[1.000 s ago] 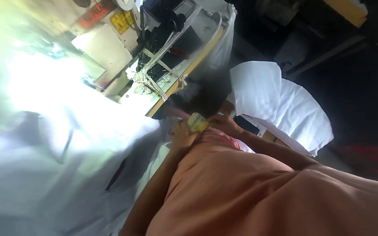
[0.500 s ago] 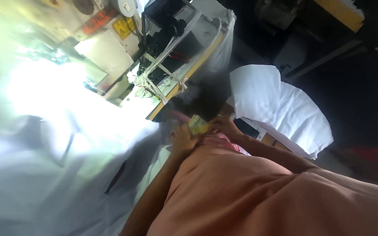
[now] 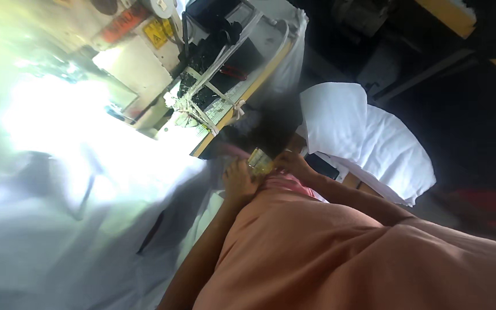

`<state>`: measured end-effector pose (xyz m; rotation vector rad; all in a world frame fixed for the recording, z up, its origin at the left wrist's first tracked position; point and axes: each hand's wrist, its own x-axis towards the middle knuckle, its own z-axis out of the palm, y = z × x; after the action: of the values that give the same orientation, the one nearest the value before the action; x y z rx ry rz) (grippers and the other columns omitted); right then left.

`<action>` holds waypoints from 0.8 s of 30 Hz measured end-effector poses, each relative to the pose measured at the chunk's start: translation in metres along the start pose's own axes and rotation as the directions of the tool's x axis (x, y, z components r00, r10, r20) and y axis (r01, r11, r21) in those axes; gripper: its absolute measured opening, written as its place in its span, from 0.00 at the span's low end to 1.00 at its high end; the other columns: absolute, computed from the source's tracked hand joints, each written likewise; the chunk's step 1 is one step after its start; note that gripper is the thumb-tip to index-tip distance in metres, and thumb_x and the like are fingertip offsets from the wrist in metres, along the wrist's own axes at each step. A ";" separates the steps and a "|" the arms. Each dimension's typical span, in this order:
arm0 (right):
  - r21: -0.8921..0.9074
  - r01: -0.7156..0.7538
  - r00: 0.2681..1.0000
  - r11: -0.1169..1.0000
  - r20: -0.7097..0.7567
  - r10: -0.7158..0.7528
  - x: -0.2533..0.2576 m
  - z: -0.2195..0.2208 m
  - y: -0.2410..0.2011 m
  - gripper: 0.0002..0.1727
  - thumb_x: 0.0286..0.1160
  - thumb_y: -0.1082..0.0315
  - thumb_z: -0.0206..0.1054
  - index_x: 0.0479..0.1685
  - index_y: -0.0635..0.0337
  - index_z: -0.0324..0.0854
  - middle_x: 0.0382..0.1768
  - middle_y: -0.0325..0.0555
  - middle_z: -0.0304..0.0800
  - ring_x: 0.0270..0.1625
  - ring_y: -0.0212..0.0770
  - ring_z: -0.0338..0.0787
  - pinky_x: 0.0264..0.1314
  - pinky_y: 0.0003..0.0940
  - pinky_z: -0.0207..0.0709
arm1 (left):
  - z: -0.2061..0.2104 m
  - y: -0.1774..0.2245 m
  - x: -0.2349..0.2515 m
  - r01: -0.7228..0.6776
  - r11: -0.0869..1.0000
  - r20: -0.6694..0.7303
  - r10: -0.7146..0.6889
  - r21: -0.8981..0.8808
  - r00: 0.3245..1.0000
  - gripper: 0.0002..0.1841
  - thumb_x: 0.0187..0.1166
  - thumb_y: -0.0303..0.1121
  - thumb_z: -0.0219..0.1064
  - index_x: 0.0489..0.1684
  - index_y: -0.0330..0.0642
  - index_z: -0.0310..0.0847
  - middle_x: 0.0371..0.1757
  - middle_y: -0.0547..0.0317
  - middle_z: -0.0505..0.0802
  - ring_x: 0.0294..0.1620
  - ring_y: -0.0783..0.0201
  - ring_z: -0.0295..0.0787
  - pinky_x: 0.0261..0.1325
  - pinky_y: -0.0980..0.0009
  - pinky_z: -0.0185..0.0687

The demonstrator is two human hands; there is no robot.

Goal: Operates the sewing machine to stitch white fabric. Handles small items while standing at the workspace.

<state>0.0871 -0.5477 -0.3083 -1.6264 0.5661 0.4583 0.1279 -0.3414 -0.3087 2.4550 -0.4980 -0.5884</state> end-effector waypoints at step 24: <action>0.059 -0.086 0.991 0.995 -0.093 0.092 -0.015 0.005 -0.008 0.08 0.84 0.74 0.62 0.48 0.73 0.80 0.37 0.53 0.88 0.36 0.38 0.88 0.42 0.34 0.83 | -0.002 -0.001 0.002 0.041 0.999 0.074 -0.038 -0.031 0.997 0.28 0.85 0.43 0.63 0.75 0.29 0.72 0.82 0.28 0.71 0.79 0.28 0.69 0.71 0.30 0.64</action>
<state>0.0796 -0.5406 -0.2938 -1.5814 0.7191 0.4290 0.1309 -0.3412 -0.3088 2.4242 -0.4661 -0.6993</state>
